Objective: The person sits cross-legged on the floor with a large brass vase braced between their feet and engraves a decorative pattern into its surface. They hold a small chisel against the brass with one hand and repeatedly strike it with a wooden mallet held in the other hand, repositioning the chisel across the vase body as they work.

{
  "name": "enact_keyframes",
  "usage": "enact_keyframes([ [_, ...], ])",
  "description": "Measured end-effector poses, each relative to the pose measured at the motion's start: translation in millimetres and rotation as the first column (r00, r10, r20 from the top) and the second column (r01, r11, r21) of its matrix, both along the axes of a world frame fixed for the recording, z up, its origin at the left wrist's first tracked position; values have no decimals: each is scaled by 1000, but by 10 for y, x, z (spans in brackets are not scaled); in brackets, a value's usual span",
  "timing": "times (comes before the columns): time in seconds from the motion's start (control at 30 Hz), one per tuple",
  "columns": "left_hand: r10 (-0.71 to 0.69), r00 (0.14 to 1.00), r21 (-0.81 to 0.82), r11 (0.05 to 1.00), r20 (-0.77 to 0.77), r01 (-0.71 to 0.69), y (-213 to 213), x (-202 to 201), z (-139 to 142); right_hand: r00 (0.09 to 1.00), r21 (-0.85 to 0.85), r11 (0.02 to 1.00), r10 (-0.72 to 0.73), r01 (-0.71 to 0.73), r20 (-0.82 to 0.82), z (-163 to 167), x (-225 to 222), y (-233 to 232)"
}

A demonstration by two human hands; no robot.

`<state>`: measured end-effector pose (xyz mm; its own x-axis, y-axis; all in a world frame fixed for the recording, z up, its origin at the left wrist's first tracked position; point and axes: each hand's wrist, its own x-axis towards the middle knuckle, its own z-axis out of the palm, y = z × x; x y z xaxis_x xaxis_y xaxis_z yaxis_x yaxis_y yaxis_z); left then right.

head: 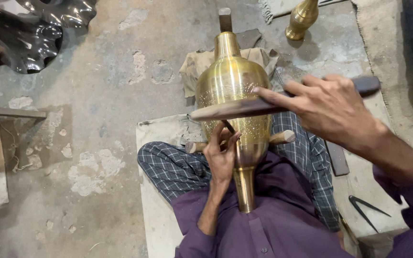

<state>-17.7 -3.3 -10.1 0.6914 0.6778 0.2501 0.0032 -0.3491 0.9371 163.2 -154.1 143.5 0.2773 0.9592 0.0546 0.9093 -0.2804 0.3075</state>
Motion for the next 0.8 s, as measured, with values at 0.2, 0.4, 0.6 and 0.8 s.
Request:
enact_keyframes([
  [0.2, 7, 992, -50, 999, 128, -1, -49, -58, -4, 929, 23, 994, -96, 111, -357, 159, -116, 155],
  [0.4, 91, 994, -46, 995, -54, -93, -20, -14, -50, 927, 46, 986, -134, 160, -349, 194, -117, 152],
  [0.6, -50, 991, -39, 998, 124, 55, 50, 12, -43, 987, -102, 983, -146, 152, 60, 103, 40, 8],
  [0.8, -31, 987, -30, 999, 155, 36, 3, 5, -19, 979, -220, 965, -103, 140, 174, 21, 104, -31],
])
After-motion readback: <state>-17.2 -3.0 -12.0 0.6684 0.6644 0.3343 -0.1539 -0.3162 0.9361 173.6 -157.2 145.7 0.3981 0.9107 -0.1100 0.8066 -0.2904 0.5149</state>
